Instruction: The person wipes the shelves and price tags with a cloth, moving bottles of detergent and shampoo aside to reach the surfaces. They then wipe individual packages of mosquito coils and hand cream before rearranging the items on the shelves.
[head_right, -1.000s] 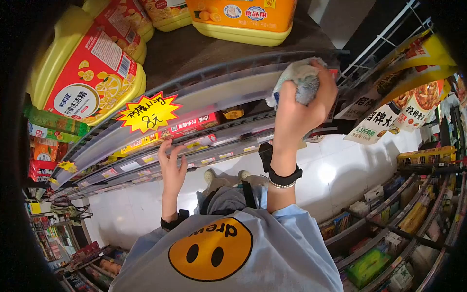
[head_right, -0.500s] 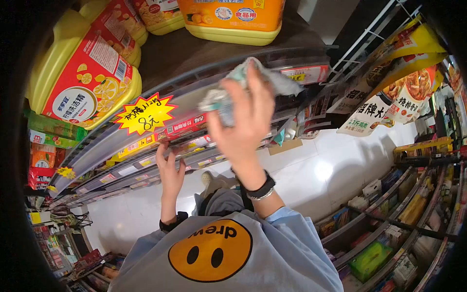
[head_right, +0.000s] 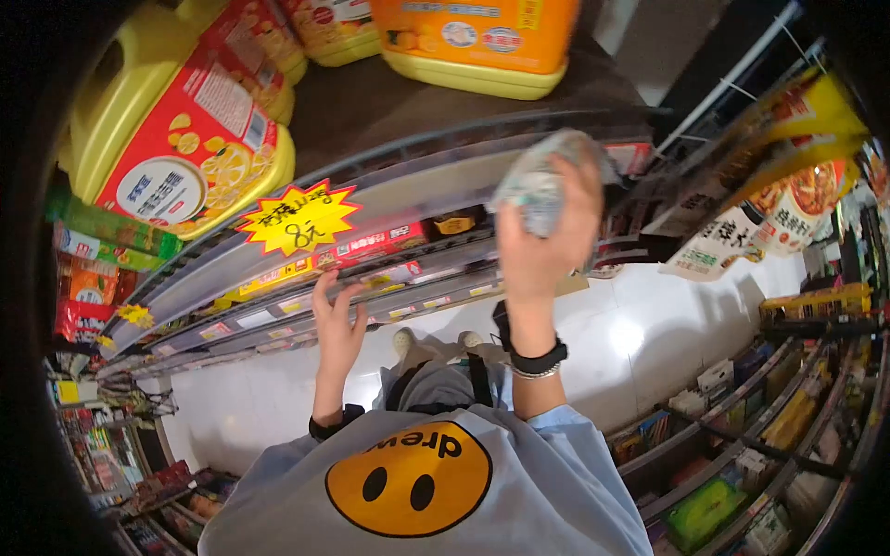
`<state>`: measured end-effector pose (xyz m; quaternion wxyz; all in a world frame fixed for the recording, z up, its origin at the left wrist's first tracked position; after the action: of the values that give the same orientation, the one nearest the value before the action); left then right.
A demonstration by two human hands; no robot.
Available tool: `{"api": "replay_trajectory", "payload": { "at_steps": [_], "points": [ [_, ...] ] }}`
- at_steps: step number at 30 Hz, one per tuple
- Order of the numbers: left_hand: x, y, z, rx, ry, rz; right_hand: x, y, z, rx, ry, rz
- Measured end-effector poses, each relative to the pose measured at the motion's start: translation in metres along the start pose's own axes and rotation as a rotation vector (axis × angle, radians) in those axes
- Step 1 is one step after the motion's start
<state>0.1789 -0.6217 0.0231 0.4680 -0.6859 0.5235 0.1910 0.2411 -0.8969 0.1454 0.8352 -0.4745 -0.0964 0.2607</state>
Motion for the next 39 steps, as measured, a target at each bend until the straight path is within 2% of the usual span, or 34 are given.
{"api": "replay_trajectory", "payload": {
  "at_steps": [6, 12, 14, 15, 18, 23, 25, 26, 28, 39],
  "points": [
    [0.001, 0.003, 0.001, 0.013, -0.023, -0.017, 0.003, 0.012, 0.007, 0.212, -0.080, -0.031],
    [0.002, 0.002, 0.000, -0.039, -0.026, -0.016, 0.024, 0.055, 0.061, -0.065, -0.235, 0.275],
    [0.003, 0.001, 0.002, -0.058, -0.012, -0.022, 0.032, 0.075, 0.077, -0.180, -0.198, 0.393],
    [0.005, 0.001, 0.003, -0.065, 0.008, -0.016, 0.033, 0.076, 0.078, -0.166, -0.188, 0.395],
    [0.010, 0.001, 0.008, -0.034, -0.064, -0.057, 0.027, 0.062, 0.057, -0.198, -0.143, 0.380],
    [0.009, 0.002, 0.007, -0.034, 0.011, -0.086, 0.007, 0.017, 0.015, -0.030, -0.161, 0.216],
    [0.010, 0.001, 0.006, -0.036, 0.017, -0.082, -0.001, 0.009, -0.007, 0.138, -0.151, 0.152],
    [0.009, 0.002, 0.006, -0.047, 0.013, -0.085, -0.001, 0.004, -0.012, 0.133, -0.142, 0.151],
    [0.009, 0.001, 0.004, -0.060, 0.015, -0.078, -0.003, -0.004, -0.031, 0.339, -0.326, 0.056],
    [0.007, 0.003, 0.004, -0.030, 0.013, -0.087, -0.013, -0.034, -0.034, 0.380, -0.215, 0.015]
  ]
}}
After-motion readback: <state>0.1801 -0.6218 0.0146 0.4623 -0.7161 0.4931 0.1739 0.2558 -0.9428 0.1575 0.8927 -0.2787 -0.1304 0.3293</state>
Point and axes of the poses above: each hand's wrist, its own y-axis away from the middle knuckle, its own x-axis out of the palm, z = x × y, the point moved 5 cm from there along -y, towards the middle knuckle, and after that the axes turned 4 degrees about -z, right-handed, at the moved point
